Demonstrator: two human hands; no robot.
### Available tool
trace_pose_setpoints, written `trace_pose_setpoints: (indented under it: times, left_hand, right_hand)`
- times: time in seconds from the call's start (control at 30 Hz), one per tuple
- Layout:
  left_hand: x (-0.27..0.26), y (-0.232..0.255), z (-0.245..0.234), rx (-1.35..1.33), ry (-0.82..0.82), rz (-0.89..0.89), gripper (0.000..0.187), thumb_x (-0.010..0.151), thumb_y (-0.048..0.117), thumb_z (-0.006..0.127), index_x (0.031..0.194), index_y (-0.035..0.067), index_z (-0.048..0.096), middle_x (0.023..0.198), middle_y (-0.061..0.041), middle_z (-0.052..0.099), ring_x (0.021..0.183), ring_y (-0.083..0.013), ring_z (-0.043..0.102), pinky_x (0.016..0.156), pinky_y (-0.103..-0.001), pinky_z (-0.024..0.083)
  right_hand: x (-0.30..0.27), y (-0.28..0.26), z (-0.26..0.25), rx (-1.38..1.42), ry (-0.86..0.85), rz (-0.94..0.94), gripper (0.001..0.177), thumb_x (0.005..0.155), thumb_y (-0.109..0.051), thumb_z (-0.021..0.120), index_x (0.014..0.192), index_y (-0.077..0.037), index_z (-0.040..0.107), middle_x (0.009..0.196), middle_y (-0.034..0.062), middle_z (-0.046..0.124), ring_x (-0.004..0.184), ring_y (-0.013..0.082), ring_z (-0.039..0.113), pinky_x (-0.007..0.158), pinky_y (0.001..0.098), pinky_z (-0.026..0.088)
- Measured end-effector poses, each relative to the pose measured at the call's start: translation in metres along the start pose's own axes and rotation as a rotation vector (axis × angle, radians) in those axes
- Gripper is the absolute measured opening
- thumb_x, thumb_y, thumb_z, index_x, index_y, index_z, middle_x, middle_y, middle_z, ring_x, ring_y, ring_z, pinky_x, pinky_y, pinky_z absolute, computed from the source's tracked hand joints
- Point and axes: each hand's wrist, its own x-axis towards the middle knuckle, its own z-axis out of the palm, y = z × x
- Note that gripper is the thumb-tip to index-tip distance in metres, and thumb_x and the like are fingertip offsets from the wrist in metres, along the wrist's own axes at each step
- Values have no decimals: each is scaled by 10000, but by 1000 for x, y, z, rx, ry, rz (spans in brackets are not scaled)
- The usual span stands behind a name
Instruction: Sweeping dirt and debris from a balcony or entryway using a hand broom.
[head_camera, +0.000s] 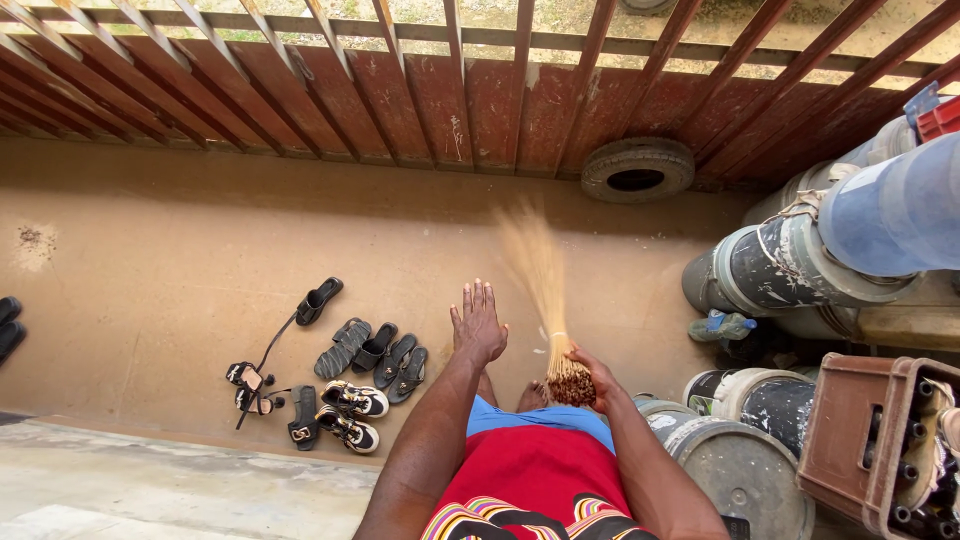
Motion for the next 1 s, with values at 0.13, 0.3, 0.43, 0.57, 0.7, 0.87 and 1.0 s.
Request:
trace_pose_setpoints:
  times: [0.13, 0.3, 0.43, 0.57, 0.7, 0.87, 1.0]
  left_hand:
    - [-3, 5, 0, 0, 2, 14, 984, 936, 409, 638, 1643, 64, 46, 1737, -127, -14, 1598, -334, -28, 1233, -639, 127]
    - [-4, 9, 7, 15, -10, 24, 967, 947, 411, 620, 1638, 65, 39, 1730, -130, -18, 1591, -342, -36, 1233, -635, 116]
    - [-10, 16, 4, 16, -29, 30, 968, 948, 404, 620, 1644, 62, 41, 1735, -128, -18, 1596, -338, -33, 1238, -630, 115]
    - [-11, 19, 9, 8, -37, 27, 961, 947, 403, 619, 1641, 71, 44, 1736, -117, -24, 1598, -329, -37, 1244, -625, 104]
    - [-11, 19, 12, -3, -30, 18, 966, 944, 406, 621, 1639, 73, 39, 1735, -111, -28, 1595, -323, -39, 1242, -627, 105]
    - [-14, 17, 11, 8, -12, 19, 969, 945, 405, 625, 1640, 65, 42, 1736, -123, -22, 1598, -334, -38, 1235, -635, 121]
    - [-15, 16, 16, 6, 0, 15, 976, 941, 405, 629, 1641, 65, 41, 1734, -131, -23, 1595, -339, -37, 1233, -638, 129]
  right_hand:
    - [0, -4, -5, 13, 85, -131, 486, 960, -259, 530, 1443, -229, 478, 1032, 150, 699, 807, 310, 743, 641, 519, 653]
    - [20, 22, -34, -1, 207, 179, 471, 918, -369, 512, 1133, -2, 714, 906, 189, 788, 687, 312, 751, 548, 445, 599]
    - [22, 58, -17, -37, 192, 379, 373, 922, -319, 535, 1023, -6, 710, 900, 193, 772, 705, 308, 742, 642, 432, 643]
    - [13, 56, -3, -217, 2, 369, 357, 957, -257, 613, 1195, 5, 660, 912, 195, 776, 730, 303, 760, 658, 394, 653]
    - [-21, 16, 28, -237, -51, 240, 555, 898, -275, 572, 1445, -278, 482, 872, 149, 731, 681, 284, 731, 611, 452, 634]
    - [-6, 9, -2, -100, 0, -37, 617, 935, -235, 553, 1539, -249, 432, 988, 127, 727, 738, 250, 760, 606, 428, 644]
    - [-6, 7, -17, -15, 210, -111, 433, 962, -255, 529, 1384, -161, 504, 969, 109, 709, 730, 273, 741, 599, 452, 627]
